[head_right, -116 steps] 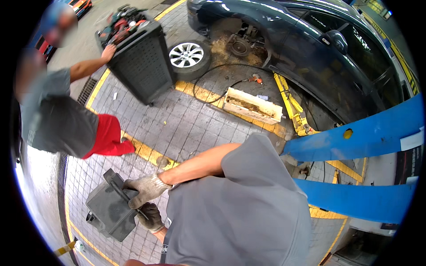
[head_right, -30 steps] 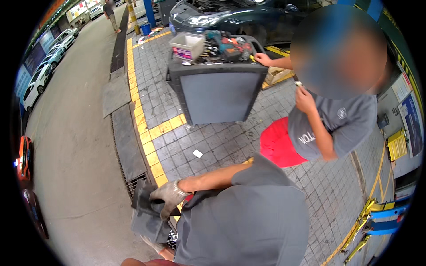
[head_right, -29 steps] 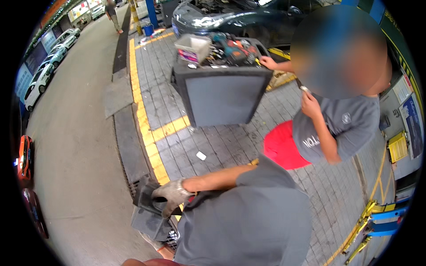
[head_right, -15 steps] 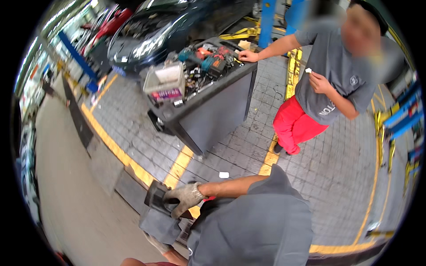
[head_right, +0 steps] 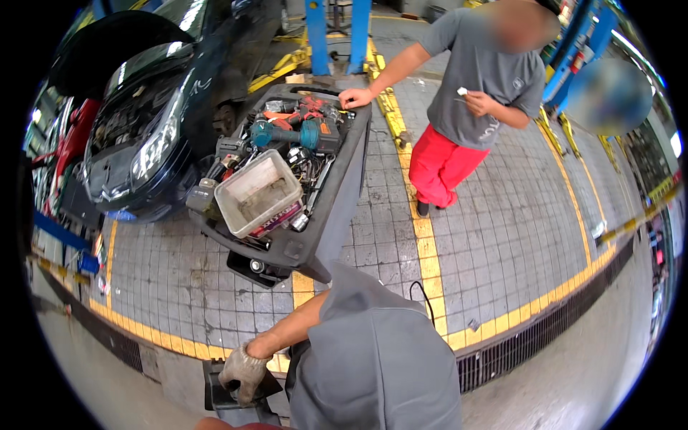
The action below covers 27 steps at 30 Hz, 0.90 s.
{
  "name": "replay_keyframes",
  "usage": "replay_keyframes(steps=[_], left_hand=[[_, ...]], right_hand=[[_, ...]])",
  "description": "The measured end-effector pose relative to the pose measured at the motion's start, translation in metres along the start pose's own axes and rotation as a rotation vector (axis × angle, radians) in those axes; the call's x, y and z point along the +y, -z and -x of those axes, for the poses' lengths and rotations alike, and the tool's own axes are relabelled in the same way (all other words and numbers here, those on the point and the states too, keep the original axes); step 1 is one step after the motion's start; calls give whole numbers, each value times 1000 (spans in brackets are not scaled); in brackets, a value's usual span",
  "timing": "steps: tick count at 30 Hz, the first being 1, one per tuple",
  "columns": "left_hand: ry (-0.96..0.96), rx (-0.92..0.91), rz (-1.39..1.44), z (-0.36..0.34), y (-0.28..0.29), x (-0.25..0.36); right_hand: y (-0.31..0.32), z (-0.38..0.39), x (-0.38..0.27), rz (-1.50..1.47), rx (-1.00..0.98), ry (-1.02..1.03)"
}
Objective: The person works under the open hood of a car in a garage, using a cordless impact wrench and hand tools to remove and reinstall components near the engine bay. The person repeatedly reaches into the engine compartment, adjusts parts, and uses the power tool to fasten or unfasten bolts. A second person briefly appears nearby.
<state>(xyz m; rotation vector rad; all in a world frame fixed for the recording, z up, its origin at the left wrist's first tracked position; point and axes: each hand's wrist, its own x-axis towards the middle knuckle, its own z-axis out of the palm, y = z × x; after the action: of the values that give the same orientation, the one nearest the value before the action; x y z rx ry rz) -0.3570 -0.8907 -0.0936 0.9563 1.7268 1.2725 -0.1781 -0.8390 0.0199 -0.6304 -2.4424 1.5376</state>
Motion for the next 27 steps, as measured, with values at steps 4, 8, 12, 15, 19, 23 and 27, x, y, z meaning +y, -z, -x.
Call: replay_keyframes(steps=[4, 8, 12, 15, 19, 23, 27], left_hand=[[-44, -126, 3, -93, 15, 10], [-71, -254, -11, -184, 27, 27], [-76, -348, -24, -267, 33, 47], [-73, -364, -38, -326, 52, 59], [-67, -406, -21, -404, 63, 64], [-46, -422, 22, -452, 60, 72], [-110, -345, -19, -501, 61, 103]], right_hand=[[22, -73, 28, -80, 85, -52], [55, -135, 51, -168, 223, -139], [102, -170, 51, -228, 343, -262], [134, -204, 47, -215, 437, -344], [180, -226, 69, -179, 578, -333], [205, -241, 88, -166, 665, -381], [240, -279, 127, -152, 843, -317]])
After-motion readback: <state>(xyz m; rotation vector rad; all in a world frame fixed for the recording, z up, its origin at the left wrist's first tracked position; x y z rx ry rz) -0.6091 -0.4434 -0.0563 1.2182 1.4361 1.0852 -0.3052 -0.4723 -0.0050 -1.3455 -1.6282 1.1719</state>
